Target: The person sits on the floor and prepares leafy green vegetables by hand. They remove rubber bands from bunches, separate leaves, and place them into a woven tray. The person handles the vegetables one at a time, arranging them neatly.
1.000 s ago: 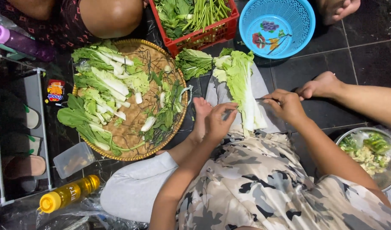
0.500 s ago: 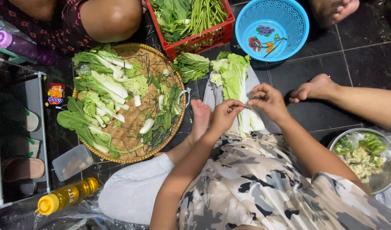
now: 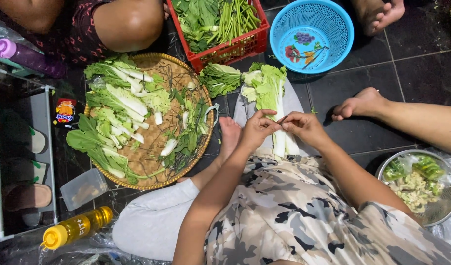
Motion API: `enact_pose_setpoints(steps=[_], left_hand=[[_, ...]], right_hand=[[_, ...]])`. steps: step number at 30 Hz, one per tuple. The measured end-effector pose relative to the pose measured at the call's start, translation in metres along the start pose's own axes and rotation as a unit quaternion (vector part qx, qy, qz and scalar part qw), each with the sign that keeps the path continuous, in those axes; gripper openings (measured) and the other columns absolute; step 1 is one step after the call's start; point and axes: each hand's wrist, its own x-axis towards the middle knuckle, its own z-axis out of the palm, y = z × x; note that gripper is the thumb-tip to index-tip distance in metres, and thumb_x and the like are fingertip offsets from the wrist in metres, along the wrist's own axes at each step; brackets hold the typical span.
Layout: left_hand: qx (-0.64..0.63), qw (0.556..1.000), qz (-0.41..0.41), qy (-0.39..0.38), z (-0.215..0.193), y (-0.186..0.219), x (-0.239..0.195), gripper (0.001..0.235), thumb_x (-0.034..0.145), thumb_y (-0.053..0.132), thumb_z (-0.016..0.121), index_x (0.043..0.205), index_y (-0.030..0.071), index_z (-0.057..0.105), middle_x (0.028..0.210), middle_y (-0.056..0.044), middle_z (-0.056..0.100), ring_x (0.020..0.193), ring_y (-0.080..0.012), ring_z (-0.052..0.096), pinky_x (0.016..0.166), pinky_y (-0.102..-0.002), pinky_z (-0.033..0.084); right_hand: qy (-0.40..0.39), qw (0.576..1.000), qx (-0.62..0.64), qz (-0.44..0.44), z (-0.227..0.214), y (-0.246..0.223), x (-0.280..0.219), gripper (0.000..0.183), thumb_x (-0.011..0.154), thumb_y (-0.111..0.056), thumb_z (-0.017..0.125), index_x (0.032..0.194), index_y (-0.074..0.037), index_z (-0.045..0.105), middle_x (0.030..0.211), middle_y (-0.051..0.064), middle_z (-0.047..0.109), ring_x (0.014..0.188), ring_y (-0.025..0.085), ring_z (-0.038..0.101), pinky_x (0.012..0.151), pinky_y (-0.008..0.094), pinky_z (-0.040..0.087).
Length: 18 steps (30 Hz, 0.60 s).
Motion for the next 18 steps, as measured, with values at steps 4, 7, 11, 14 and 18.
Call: enact_pose_setpoints(steps=[4, 7, 11, 14, 18], left_hand=[[0.014, 1.000, 0.002, 0.011, 0.001, -0.012, 0.004, 0.030, 0.085, 0.008, 0.083, 0.113, 0.009, 0.070, 0.086, -0.003, 0.077, 0.071, 0.0024, 0.063, 0.069, -0.011, 0.056], [0.054, 0.998, 0.023, 0.036, 0.004, -0.012, 0.000, 0.020, 0.086, 0.009, 0.083, 0.104, 0.009, 0.075, 0.089, -0.005, 0.078, 0.073, -0.0008, 0.066, 0.071, -0.015, 0.056], [0.340, 0.922, 0.144, 0.113, 0.010, 0.013, -0.017, 0.009, 0.084, 0.020, 0.084, 0.092, 0.021, 0.079, 0.081, -0.001, 0.074, 0.080, -0.0179, 0.073, 0.073, -0.028, 0.059], [0.434, 0.849, 0.286, 0.095, 0.007, -0.001, -0.017, 0.009, 0.090, 0.014, 0.076, 0.096, 0.021, 0.075, 0.086, 0.003, 0.072, 0.088, -0.0174, 0.069, 0.083, -0.028, 0.057], [0.424, 0.855, 0.279, 0.106, 0.008, 0.000, -0.017, 0.007, 0.091, 0.014, 0.074, 0.094, 0.020, 0.074, 0.085, 0.001, 0.072, 0.090, -0.0196, 0.069, 0.083, -0.031, 0.057]], right_hand=[[-0.012, 0.999, -0.027, -0.038, 0.000, 0.000, -0.001, 0.011, 0.088, -0.006, 0.081, 0.097, -0.001, 0.077, 0.074, 0.004, 0.067, 0.071, 0.009, 0.056, 0.069, 0.024, 0.051], [0.020, 0.999, -0.026, -0.018, 0.003, 0.003, 0.000, 0.007, 0.090, -0.007, 0.079, 0.093, -0.003, 0.075, 0.068, 0.001, 0.063, 0.065, 0.007, 0.055, 0.063, 0.021, 0.049], [0.074, 0.996, -0.042, 0.006, 0.003, 0.015, 0.004, 0.010, 0.091, -0.011, 0.079, 0.088, -0.006, 0.071, 0.062, 0.000, 0.061, 0.057, 0.004, 0.053, 0.054, 0.018, 0.044], [0.067, 0.997, -0.042, 0.002, 0.001, 0.025, 0.012, 0.032, 0.082, -0.005, 0.084, 0.108, -0.008, 0.066, 0.068, 0.003, 0.065, 0.058, 0.006, 0.055, 0.057, 0.020, 0.048], [0.045, 0.981, -0.185, -0.042, -0.001, 0.002, 0.004, 0.009, 0.087, -0.011, 0.082, 0.095, -0.009, 0.078, 0.071, 0.006, 0.074, 0.063, 0.011, 0.065, 0.060, 0.027, 0.052]])
